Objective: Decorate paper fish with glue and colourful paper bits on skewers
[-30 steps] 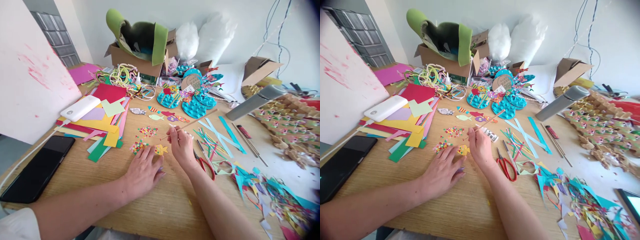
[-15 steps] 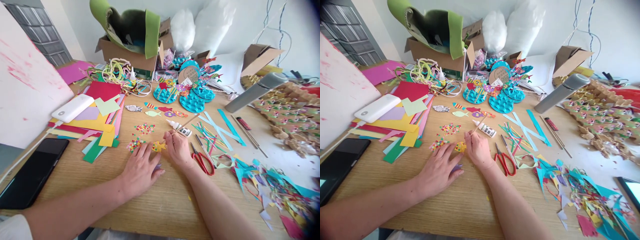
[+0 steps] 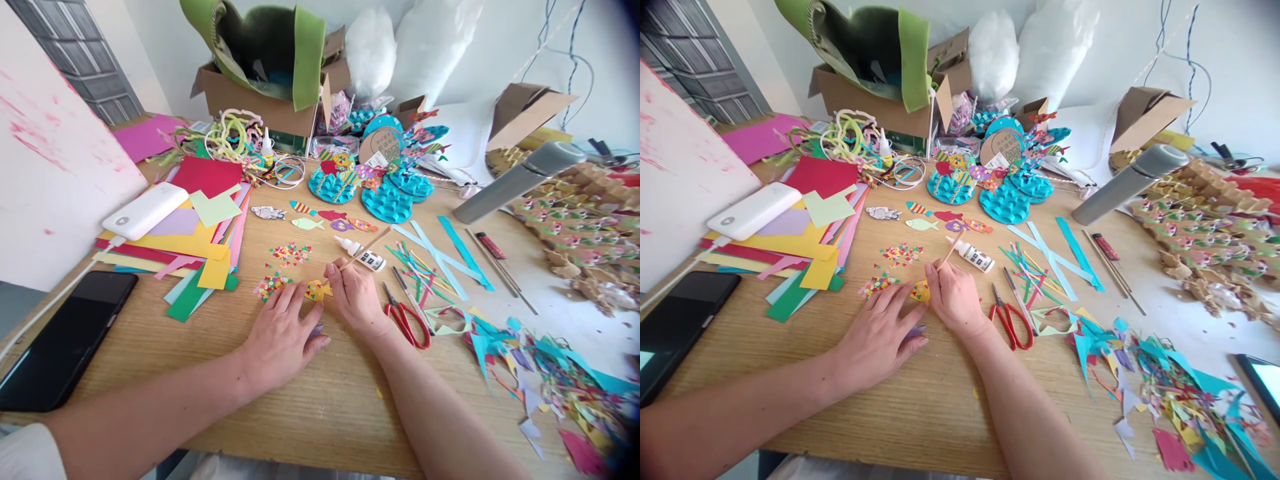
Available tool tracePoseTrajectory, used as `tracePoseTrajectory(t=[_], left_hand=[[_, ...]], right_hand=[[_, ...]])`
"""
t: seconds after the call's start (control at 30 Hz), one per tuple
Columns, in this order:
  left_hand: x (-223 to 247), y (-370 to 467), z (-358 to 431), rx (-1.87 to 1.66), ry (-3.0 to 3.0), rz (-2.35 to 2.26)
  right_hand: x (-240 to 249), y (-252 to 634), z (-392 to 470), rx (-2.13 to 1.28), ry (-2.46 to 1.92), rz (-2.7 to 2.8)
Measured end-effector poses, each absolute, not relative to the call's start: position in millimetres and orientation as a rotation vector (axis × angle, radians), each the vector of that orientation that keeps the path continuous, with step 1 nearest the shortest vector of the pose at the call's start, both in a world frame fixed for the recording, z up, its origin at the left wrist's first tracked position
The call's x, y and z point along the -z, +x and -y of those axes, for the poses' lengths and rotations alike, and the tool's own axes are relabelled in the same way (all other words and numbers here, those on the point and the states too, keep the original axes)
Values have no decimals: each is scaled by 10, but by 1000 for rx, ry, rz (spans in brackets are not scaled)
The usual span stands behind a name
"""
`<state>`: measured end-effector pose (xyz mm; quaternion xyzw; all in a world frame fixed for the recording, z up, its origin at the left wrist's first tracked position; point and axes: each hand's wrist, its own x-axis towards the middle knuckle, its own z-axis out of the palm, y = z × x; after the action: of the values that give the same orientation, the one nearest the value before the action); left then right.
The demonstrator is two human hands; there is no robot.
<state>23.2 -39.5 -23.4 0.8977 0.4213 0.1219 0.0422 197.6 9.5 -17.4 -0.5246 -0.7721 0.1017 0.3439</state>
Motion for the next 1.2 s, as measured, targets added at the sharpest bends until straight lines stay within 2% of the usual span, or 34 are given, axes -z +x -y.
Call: tracePoseTrajectory(t=[1.2], left_hand=[[239,224,399,-360,2743,-1288]], right_hand=[[173,1979,-84,-254,-1347,2066]])
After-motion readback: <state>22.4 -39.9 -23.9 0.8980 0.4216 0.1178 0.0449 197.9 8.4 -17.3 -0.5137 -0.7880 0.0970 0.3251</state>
